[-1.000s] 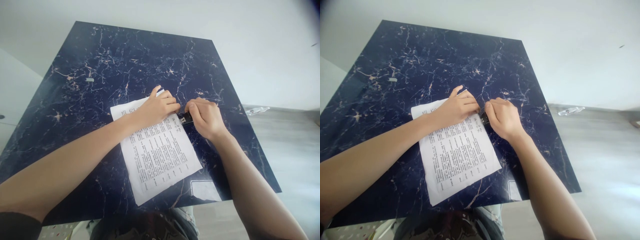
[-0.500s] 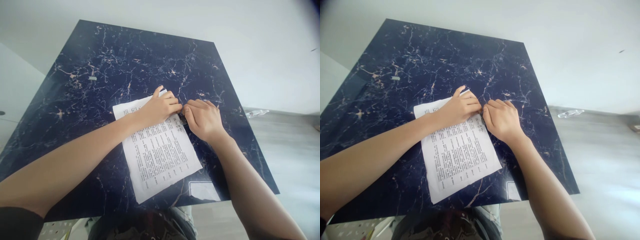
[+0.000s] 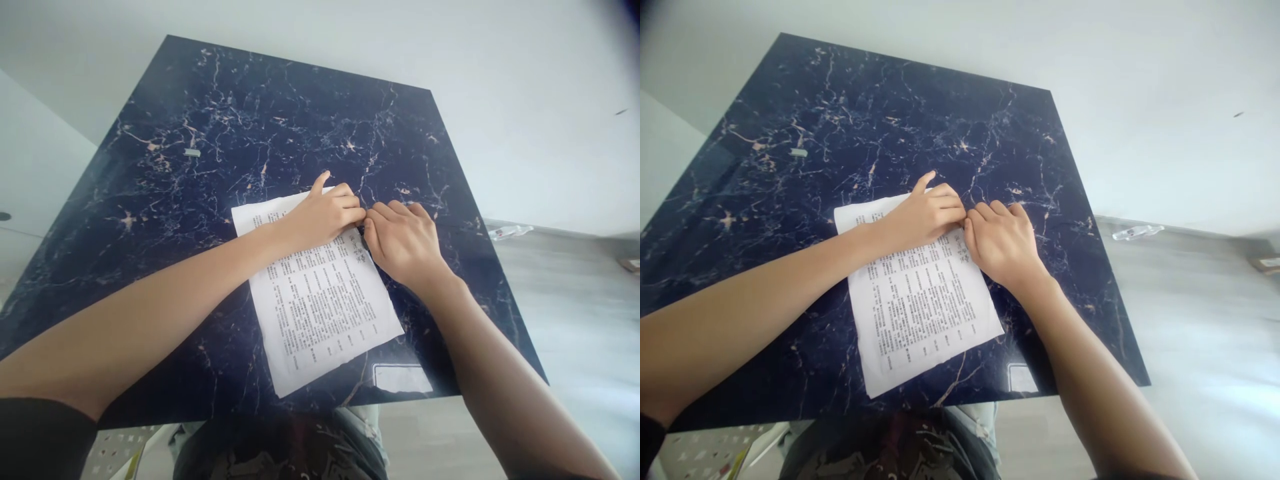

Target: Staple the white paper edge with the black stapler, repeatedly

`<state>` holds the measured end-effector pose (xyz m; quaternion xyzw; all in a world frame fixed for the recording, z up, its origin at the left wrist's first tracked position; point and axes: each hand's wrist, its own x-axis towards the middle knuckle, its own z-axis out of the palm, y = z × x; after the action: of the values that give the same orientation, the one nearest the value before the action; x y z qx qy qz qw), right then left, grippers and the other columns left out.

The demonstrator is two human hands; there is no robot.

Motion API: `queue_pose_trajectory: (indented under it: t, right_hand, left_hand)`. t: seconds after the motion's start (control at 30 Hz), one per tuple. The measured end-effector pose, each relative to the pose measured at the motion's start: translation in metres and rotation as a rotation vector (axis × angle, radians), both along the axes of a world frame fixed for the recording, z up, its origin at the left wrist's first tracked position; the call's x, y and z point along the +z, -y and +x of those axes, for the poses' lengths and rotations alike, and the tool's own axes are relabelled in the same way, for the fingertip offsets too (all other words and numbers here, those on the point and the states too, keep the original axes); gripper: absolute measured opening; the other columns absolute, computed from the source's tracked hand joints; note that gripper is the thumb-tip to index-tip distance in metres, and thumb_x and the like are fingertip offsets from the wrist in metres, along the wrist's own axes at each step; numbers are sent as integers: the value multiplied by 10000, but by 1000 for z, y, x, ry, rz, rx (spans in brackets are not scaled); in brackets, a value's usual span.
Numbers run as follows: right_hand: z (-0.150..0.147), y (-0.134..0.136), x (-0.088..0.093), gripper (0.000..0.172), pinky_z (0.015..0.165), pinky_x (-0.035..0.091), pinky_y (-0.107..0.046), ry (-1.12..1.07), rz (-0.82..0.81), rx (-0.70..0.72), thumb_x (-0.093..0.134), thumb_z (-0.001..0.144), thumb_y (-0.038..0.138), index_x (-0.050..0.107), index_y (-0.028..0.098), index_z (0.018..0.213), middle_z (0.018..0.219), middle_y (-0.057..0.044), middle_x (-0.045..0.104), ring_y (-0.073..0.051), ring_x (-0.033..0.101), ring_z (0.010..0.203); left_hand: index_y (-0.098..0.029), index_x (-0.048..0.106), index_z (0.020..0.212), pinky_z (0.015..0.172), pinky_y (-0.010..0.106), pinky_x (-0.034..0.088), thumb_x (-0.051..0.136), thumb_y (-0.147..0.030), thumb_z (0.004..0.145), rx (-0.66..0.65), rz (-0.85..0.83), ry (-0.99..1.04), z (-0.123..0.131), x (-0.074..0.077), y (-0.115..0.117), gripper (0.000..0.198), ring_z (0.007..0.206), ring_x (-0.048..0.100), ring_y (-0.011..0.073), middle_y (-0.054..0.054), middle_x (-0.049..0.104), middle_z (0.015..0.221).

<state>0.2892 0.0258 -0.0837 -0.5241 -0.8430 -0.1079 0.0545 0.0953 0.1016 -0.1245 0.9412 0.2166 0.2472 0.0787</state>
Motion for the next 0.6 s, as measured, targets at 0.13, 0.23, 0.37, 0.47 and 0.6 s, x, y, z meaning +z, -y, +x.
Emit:
queue_pose_trajectory:
  t: [0.13, 0.23, 0.37, 0.47, 0.6]
  right_hand:
    - [-3, 0, -3, 400, 760, 303, -412, 5, 10, 3, 319, 1051, 291, 667, 203, 875, 839, -103, 670, -273, 536, 852]
    - [-3, -1, -4, 401, 757, 308, -406, -8, 17, 4, 326, 1049, 293, 656, 206, 838, 815, -93, 667, -261, 542, 827]
    - [2, -3, -1, 441, 738, 310, -389, -98, -18, -37, 296, 1062, 278, 599, 217, 747, 743, -62, 637, -231, 554, 754]
    - [7, -5, 3, 442, 732, 316, -382, -143, -38, -25, 283, 1071, 278, 561, 223, 732, 738, -53, 632, -221, 562, 746]
    - [15, -6, 6, 433, 744, 337, -382, -151, -55, -21, 281, 1073, 283, 533, 228, 725, 735, -51, 628, -222, 571, 757]
  left_hand:
    - [-238, 733, 1076, 1225, 676, 148, 466, -234, 1046, -6, -9, -3, -1, -1, 0, 269, 1199, 582, 247, 57, 736, 1095]
    - [-235, 733, 1070, 1229, 674, 133, 465, -227, 1044, -10, -14, -2, -1, -1, 0, 269, 1201, 581, 247, 56, 734, 1099]
    - [-245, 725, 1082, 1231, 670, 121, 461, -217, 1043, -18, -19, -7, -2, -2, 0, 268, 1193, 584, 240, 48, 733, 1092]
    - [-258, 720, 1099, 1234, 661, 116, 474, -219, 1037, -20, -24, -6, -2, -2, -1, 257, 1192, 584, 236, 42, 734, 1081]
    - [-256, 721, 1103, 1234, 654, 112, 489, -225, 1032, -17, -32, -8, -2, 2, 0, 244, 1183, 589, 235, 47, 736, 1076]
